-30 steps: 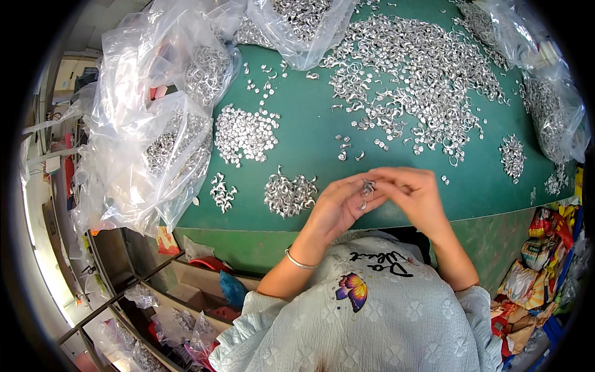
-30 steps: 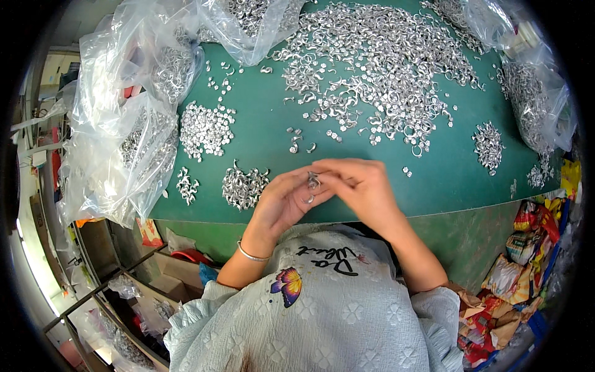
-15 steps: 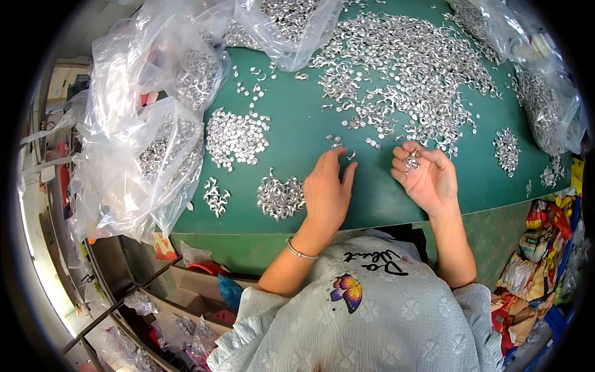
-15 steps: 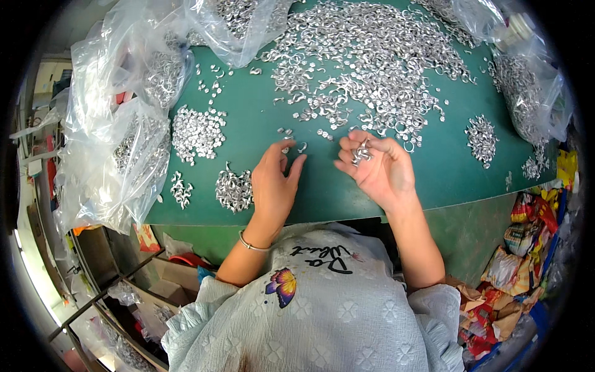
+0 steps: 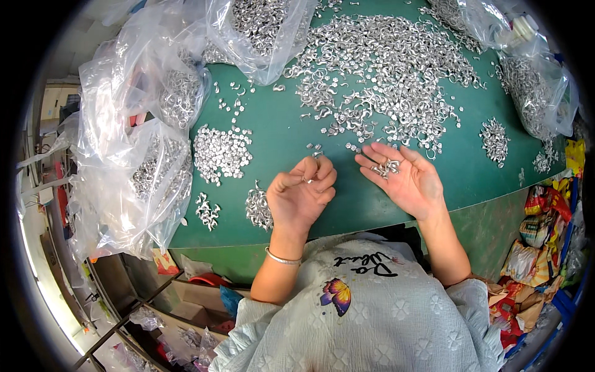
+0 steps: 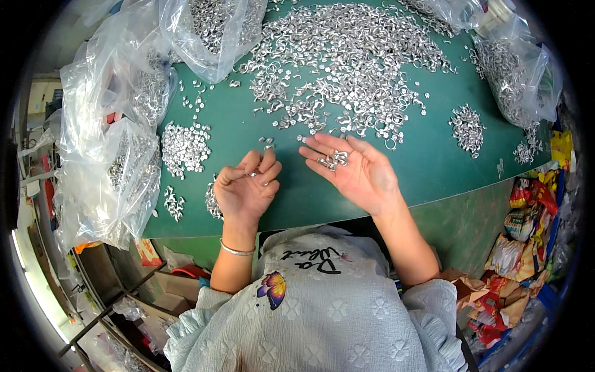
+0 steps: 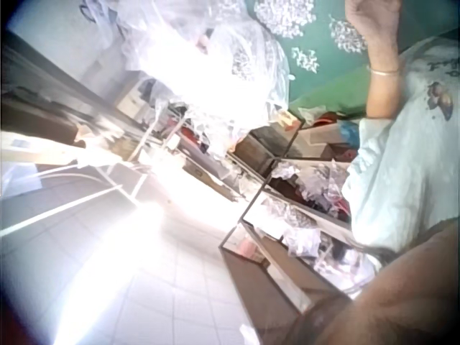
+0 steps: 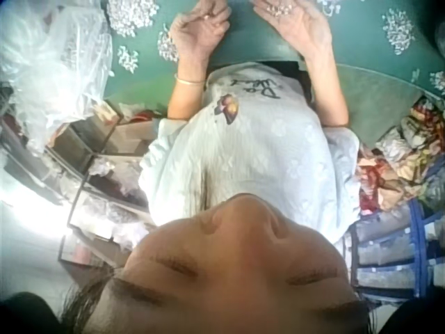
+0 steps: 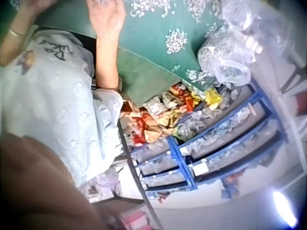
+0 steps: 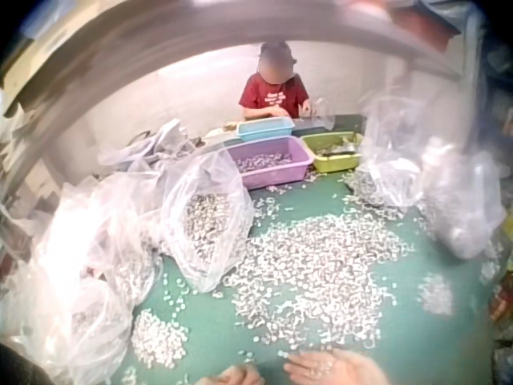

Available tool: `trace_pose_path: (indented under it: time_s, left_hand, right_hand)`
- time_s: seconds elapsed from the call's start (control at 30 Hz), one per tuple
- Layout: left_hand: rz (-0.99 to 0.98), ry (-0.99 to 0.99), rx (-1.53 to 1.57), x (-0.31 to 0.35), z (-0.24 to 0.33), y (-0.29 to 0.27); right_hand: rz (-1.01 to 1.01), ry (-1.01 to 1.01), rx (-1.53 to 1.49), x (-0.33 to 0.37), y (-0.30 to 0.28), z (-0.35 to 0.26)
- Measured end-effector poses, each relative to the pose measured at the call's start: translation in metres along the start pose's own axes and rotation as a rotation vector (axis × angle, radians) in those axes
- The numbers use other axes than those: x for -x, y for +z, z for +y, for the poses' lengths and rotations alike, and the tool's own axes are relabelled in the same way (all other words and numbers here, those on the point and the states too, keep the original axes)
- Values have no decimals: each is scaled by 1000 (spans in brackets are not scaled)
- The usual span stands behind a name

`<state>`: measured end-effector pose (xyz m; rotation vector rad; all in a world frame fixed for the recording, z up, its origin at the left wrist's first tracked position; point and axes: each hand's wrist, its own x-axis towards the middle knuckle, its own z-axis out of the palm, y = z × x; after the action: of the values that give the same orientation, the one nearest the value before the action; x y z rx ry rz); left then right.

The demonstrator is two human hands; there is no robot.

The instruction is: The person sorts through a large pile of small silver-colored decorative parts by hand on a green surface, picking up and separating individual pieces to form smaller groups.

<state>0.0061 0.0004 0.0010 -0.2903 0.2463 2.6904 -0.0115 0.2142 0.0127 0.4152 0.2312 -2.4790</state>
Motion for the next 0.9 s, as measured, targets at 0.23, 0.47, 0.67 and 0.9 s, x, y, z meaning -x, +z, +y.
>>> trace_pose_path:
  time_s: [0.23,0.47,0.67,0.9]
  left_hand:
    - [326,-13,-376,-3,-2,14]
    - [481,239,-1037,-37,7,26]
    - [429,512,-2069,-46,4,6]
    - [382,618,-2166,-52,-1,9]
  right_hand:
    - [231,-237,918,-11,6,-18]
    - [321,-679,1966,-67,13,-13]
    - [293,-478,2425,-40,11,-9]
    - [295,-426,1158,0,8,-63]
